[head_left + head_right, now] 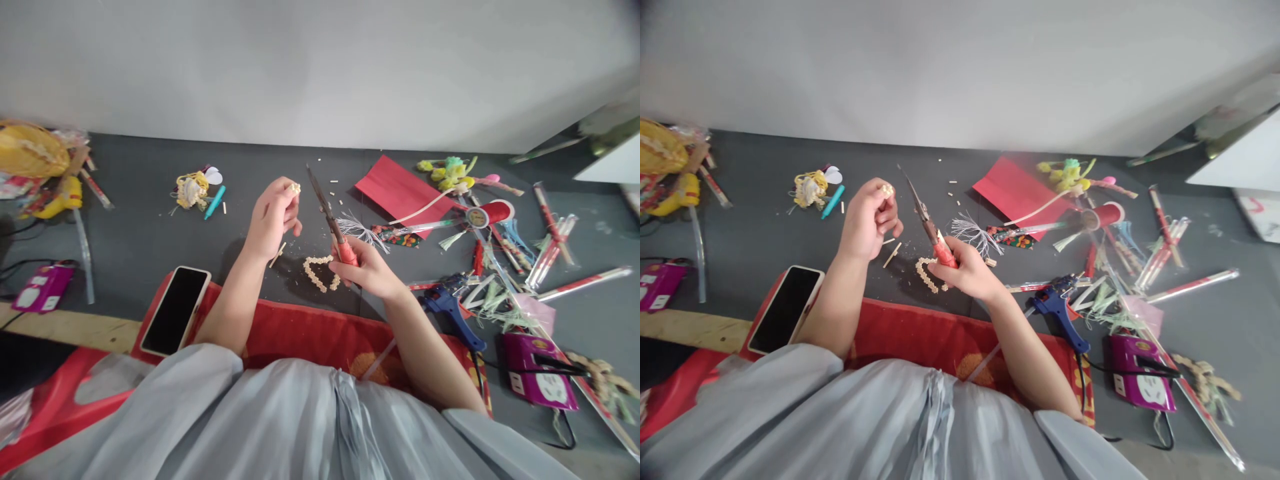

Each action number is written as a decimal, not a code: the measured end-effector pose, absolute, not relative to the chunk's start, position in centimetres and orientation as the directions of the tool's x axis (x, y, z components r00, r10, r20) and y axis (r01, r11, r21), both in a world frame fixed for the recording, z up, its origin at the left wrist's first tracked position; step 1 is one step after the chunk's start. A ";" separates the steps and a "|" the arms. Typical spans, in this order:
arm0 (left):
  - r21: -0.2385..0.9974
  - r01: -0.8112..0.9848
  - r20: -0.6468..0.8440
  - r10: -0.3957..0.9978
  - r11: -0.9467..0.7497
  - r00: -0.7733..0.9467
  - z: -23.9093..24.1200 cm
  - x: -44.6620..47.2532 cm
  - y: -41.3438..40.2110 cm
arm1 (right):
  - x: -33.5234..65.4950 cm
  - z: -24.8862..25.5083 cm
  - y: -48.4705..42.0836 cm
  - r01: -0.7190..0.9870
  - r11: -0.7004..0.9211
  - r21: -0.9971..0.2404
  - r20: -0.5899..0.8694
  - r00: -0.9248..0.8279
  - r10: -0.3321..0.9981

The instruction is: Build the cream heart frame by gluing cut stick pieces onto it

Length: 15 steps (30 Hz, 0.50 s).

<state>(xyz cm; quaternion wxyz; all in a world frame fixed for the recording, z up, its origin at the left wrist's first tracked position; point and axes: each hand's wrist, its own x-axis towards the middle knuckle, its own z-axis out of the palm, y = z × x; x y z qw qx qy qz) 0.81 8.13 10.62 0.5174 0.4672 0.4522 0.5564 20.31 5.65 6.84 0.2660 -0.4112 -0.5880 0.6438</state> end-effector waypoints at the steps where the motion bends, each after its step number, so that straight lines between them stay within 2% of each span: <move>1: 0.986 -0.153 0.058 0.998 -0.061 -0.028 10.7 0.8 8.1 | 20.3 6.8 5.6 0.138 -0.164 -0.977 -0.212 -0.520 0.828; 8: 0.980 -0.201 0.019 0.997 -0.003 0.080 11.1 1.2 7.8 | 20.2 6.6 5.6 0.087 -0.138 -0.987 -0.163 -0.495 0.854; 15: 0.984 -0.162 -0.041 0.974 0.078 0.222 10.2 2.1 7.6 | 20.2 5.3 6.2 0.224 -0.014 -0.975 -0.095 -0.355 0.930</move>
